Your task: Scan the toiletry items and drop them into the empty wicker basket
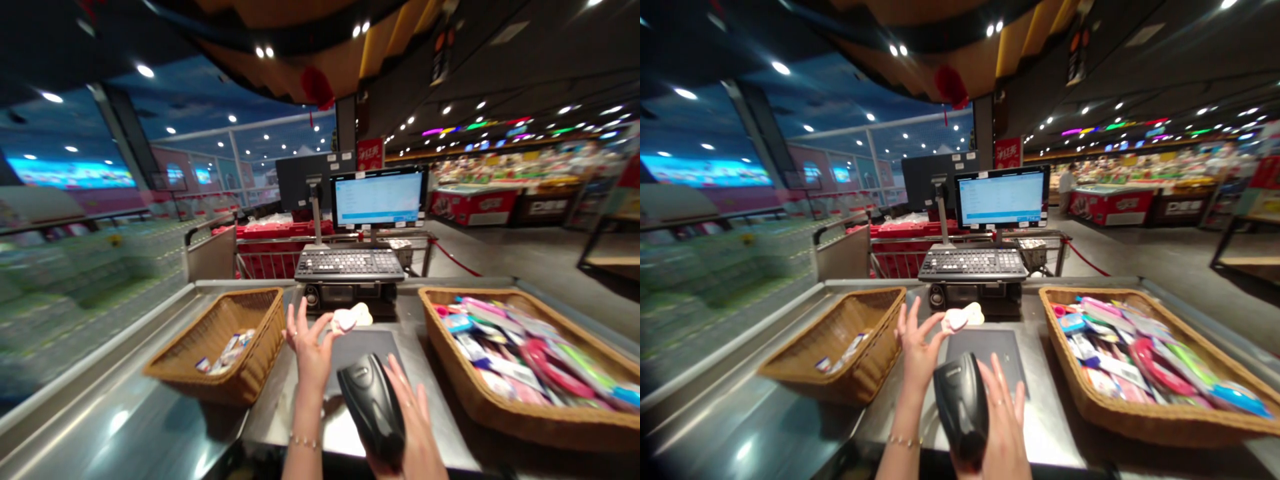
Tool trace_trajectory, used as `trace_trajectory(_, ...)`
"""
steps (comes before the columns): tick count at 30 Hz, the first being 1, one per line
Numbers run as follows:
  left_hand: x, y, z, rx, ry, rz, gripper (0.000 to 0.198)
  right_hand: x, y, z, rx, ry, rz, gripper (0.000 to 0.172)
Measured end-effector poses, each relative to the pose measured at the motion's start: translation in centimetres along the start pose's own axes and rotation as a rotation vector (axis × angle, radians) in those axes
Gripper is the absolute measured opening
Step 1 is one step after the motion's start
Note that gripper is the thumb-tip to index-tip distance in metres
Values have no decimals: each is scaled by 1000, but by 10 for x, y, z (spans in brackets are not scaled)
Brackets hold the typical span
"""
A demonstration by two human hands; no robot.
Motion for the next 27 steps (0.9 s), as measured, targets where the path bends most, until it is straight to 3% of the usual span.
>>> trace_trajectory(27,-22,-1,-13,-4,71,123,28,16,13,-20,-35,-10,-29,75)
Point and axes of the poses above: each hand's wrist, its own y-axis towards the middle knuckle, its own x-axis out of the palm, z = x × y, the point moved 6 cm from there along y, towards the middle knuckle, and after that the axes turned 10 degrees about -z, right-handed, at the moved point
